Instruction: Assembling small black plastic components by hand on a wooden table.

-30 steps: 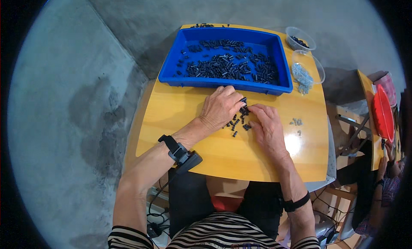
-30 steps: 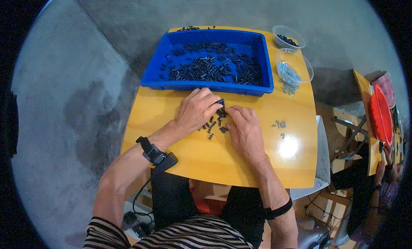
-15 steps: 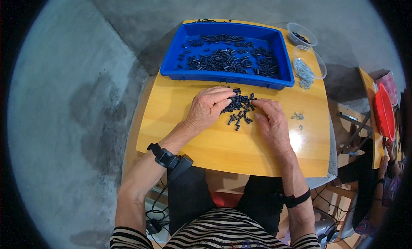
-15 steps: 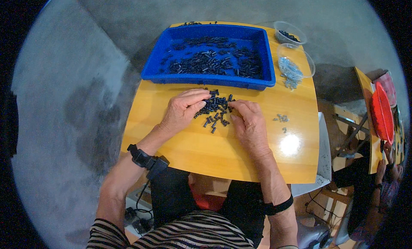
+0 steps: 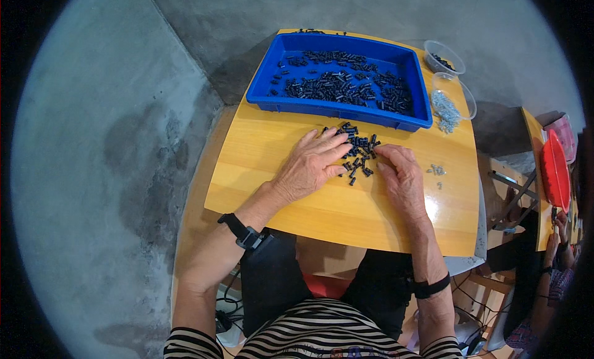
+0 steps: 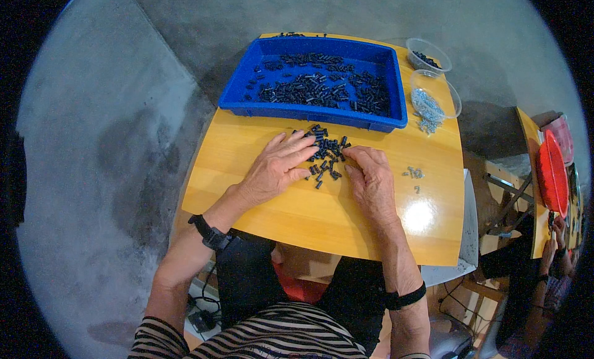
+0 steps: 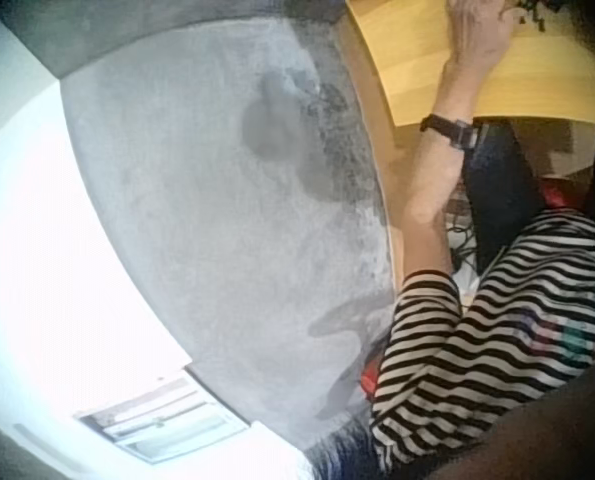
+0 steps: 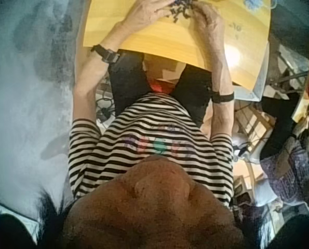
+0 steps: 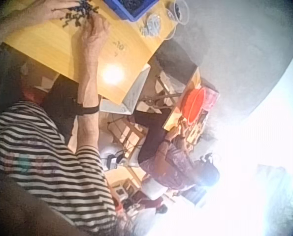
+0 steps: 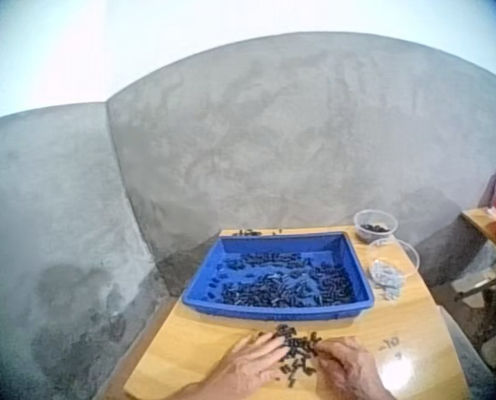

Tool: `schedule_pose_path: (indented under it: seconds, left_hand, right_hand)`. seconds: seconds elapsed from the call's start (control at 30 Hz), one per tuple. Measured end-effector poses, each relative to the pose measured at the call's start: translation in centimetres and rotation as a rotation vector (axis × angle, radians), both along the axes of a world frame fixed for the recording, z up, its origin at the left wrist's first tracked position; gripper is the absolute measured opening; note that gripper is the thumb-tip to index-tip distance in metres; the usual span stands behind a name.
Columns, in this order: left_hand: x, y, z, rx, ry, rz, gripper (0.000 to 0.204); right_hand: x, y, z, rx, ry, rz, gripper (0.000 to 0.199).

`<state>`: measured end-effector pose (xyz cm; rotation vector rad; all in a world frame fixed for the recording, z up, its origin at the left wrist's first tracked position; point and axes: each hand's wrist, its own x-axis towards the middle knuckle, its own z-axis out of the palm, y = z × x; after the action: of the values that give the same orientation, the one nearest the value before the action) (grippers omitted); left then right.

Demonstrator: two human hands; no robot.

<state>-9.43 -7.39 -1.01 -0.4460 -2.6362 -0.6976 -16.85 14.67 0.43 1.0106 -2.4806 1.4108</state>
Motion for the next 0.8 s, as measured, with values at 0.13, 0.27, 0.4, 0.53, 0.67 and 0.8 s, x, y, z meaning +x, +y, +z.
schedule_pose_path:
  seconds: [0.13, 0.27, 0.4, 0.53, 0.67, 0.8]
  left_hand:
    - [0.0, 0.4, 0.2, -0.127, -0.057, -0.015, 0.048]
    - [0.1, 0.9, 0.7, -0.147, -0.053, -0.015, 0.046]
    - [0.2, 1.2, 0.8, -0.174, -0.032, -0.002, 0.046]
    - [0.4, 1.3, 1.3, -0.210, 0.009, -0.023, 0.048]
    - [0.2, 1.3, 1.0, -0.219, -0.064, -0.035, 0.050]
    - [0.6, 0.9, 1.2, -0.115, -0.002, -0.020, 0.047]
  right_hand:
    - [-0.2, 0.0, -0.4, 0.023, 0.021, 0.007, 0.028]
    - [-0.2, 0.0, -0.3, 0.013, 0.039, 0.010, 0.025]
    - [-0.2, 0.0, -0.4, -0.005, 0.015, 0.012, 0.025]
    - [-0.2, 0.2, -0.5, 0.001, 0.032, 0.009, 0.024]
    - [-0.1, 0.0, -0.3, -0.014, 0.024, 0.010, 0.023]
    - [-0.3, 0.1, -0.7, -0.023, 0.040, 0.011, 0.022]
